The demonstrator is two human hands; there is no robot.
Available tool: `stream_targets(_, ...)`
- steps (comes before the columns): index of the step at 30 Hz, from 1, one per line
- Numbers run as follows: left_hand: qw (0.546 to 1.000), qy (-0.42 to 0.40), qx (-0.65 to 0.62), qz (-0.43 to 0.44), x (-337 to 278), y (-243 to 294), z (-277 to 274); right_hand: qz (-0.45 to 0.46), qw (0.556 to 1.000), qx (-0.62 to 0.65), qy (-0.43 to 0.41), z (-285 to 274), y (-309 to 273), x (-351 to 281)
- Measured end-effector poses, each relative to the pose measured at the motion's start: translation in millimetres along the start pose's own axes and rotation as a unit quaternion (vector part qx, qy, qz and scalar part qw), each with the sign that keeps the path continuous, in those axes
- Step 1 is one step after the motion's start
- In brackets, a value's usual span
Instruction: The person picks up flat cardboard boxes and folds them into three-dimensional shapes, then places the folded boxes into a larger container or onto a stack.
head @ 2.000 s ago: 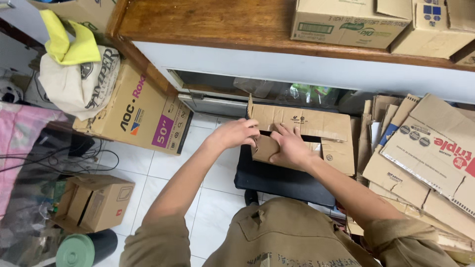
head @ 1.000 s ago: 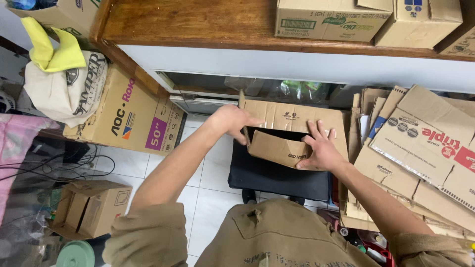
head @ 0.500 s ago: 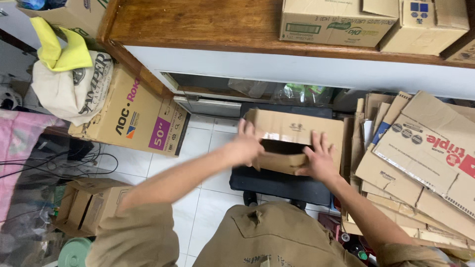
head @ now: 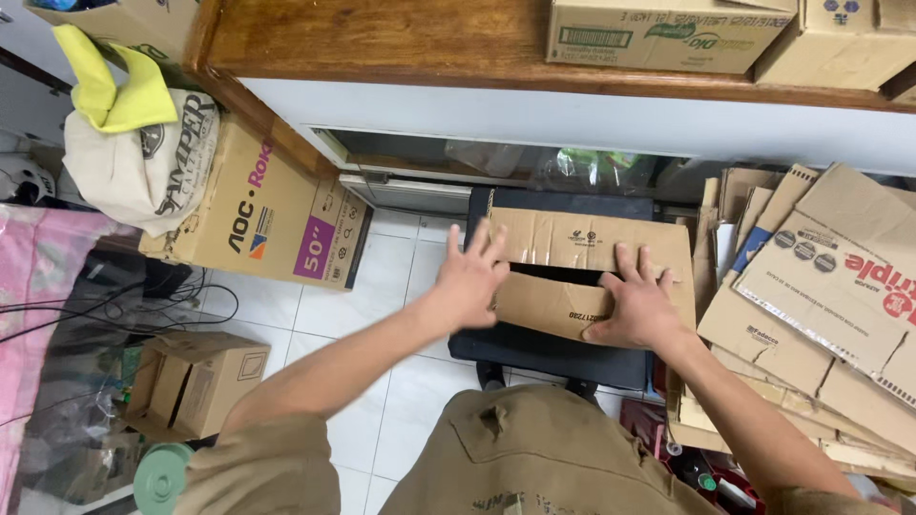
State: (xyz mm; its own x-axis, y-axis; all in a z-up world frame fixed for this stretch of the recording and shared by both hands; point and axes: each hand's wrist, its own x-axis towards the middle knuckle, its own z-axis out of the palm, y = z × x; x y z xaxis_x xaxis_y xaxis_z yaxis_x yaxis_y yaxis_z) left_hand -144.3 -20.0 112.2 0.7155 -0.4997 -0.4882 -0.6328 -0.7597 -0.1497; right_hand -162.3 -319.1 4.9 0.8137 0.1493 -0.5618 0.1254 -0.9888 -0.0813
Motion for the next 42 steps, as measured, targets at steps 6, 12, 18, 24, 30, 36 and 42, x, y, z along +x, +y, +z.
stream_targets(6,0.978,0.189,0.078,-0.046,78,44,157,-0.005,1.0,0.0,-0.016,-10,-14,-9)
stream_targets(12,0.905,0.419,0.064,-0.039,18,40,90,0.006,1.0,-0.013,-0.02,-22,-25,-29)
stream_targets(18,0.895,0.427,-0.126,-0.038,18,38,111,0.018,1.0,0.013,-0.013,-22,-21,-32)
stream_targets(24,0.885,0.358,-0.295,-0.045,5,40,120,0.011,1.0,0.005,-0.022,-30,-26,-31)
stream_targets(30,0.837,0.275,-0.469,0.06,14,16,135,0.001,1.0,-0.004,-0.029,-23,-21,-18)
stream_targets(36,0.912,0.16,-0.345,0.155,8,-12,68,-0.006,1.0,-0.002,-0.027,-19,-17,-11)
stream_targets(42,0.86,-0.1,-0.485,0.126,0,-13,47,-0.021,0.998,-0.036,-0.039,-22,-19,-20)
